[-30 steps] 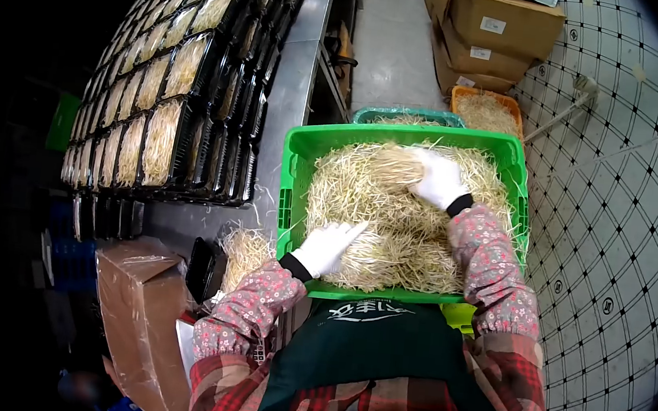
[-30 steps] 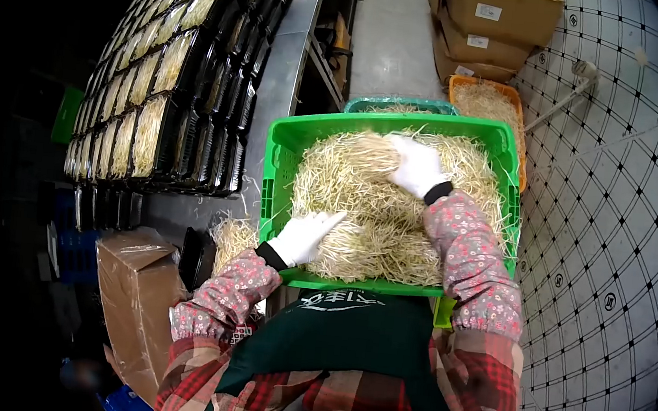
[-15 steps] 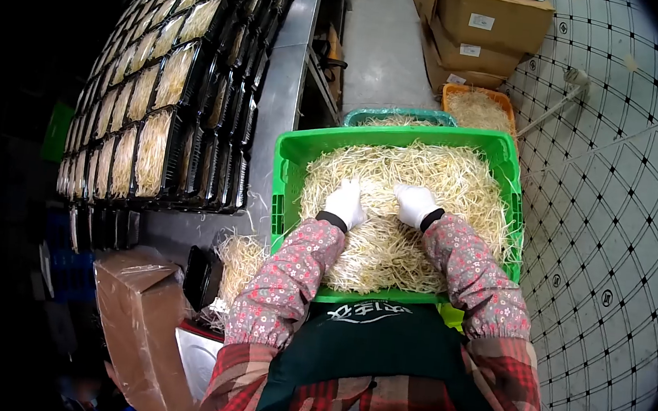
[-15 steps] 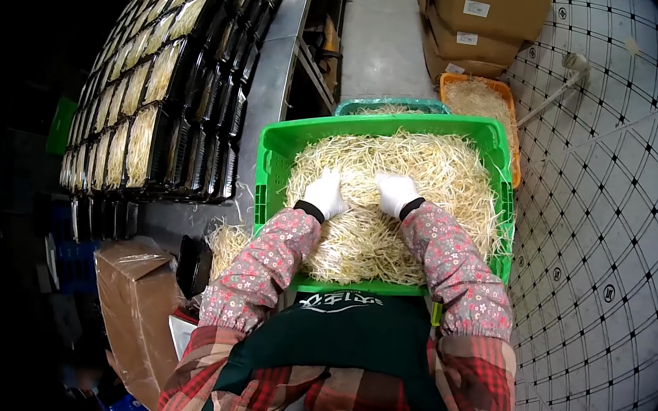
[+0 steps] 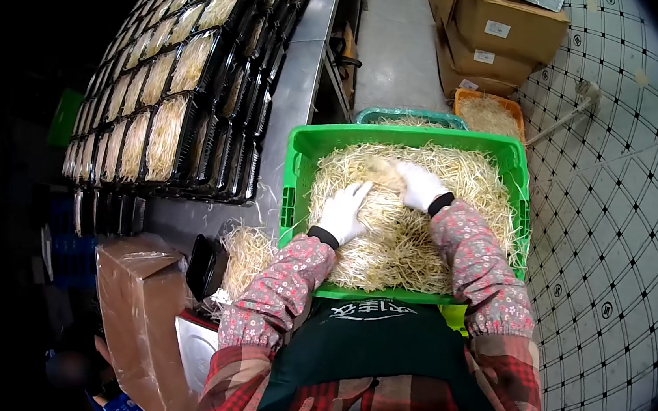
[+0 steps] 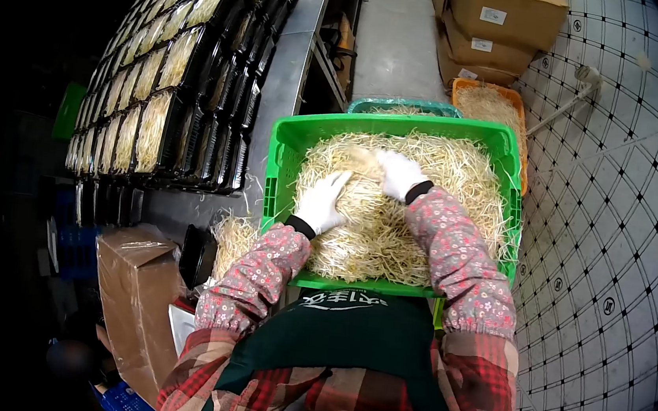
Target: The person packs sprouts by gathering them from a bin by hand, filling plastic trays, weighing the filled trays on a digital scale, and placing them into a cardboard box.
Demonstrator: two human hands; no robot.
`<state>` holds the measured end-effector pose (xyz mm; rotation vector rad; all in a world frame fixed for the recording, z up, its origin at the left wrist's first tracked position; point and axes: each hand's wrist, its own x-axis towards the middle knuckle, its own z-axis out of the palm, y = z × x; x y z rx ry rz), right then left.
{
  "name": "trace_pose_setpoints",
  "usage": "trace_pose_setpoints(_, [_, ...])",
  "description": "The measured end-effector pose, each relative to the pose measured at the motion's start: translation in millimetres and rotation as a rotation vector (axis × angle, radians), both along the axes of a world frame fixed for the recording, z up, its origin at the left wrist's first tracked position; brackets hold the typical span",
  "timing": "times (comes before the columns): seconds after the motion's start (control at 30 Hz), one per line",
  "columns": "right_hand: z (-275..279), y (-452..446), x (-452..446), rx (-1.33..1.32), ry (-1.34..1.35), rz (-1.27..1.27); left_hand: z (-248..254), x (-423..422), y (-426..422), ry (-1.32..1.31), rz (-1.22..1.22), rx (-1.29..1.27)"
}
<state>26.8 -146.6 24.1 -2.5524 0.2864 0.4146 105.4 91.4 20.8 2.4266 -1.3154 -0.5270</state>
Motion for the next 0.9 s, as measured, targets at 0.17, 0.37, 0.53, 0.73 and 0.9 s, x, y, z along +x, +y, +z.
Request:
trace_pose_setpoints(0.17, [4.4, -2.8, 9.5, 0.083, 0.253, 0.137, -44.9, 26.7, 70.8, 0.641, 0.424, -0.249])
trace_pose_setpoints(0.37, [-12.7, 40.1, 22.9, 0.365, -0.046, -0.093, -71.4, -24.0, 39.4, 0.827, 0.602, -0.464])
trace_pose_setpoints(0.53, [23.9, 75.5, -15.9, 0.115, 0.071, 0.099, -28.6, -25.5, 65.0, 1.341, 0.869, -0.78])
trace_pose_setpoints(0.73, [39.9, 157.7, -53.2, -0.288, -0.092, 0.097, 27.8, -16.3, 136.5, 0.968, 0.821, -1.047])
trace_pose_setpoints(0.9, [12.2, 146.6, -29.3, -0.27, -0.044, -0.017, 59.5, -2.5, 220.0, 0.371, 1.01, -1.165])
